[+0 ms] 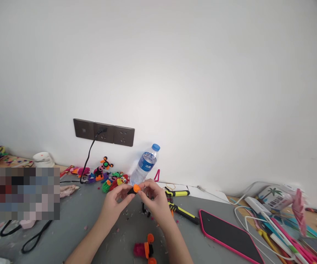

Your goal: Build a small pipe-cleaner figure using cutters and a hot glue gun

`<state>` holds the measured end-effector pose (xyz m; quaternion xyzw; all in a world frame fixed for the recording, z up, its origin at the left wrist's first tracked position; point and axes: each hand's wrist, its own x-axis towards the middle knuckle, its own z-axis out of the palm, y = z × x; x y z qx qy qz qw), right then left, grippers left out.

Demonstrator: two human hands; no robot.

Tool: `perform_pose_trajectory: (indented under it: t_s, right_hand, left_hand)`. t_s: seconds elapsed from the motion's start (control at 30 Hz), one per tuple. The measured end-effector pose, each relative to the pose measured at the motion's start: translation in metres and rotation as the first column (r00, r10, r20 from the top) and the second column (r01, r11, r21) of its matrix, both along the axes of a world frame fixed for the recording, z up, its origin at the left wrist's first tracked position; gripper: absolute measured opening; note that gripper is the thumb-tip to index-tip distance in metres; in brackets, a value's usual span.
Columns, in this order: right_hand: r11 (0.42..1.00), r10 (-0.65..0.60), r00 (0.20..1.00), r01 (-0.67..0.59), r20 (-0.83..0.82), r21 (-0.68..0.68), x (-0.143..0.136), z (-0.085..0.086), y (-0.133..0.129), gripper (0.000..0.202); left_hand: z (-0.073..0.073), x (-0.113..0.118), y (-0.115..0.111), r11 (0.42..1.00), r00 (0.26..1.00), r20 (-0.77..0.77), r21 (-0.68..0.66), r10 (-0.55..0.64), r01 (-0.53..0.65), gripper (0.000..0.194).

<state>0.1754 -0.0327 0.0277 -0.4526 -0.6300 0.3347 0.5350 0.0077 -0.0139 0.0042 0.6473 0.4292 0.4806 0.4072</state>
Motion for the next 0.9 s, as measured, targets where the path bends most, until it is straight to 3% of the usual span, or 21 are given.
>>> perform_pose_trajectory:
  t_s: [0.9]
  right_hand:
    - [0.999, -0.011, 1.000, 0.010, 0.007, 0.049, -0.0018, -0.0029, 0.0012, 0.006]
  left_hand:
    - [0.0008, 0.0000, 0.0006, 1.000, 0.999, -0.035, 0.002, -0.009, 0.009, 0.026]
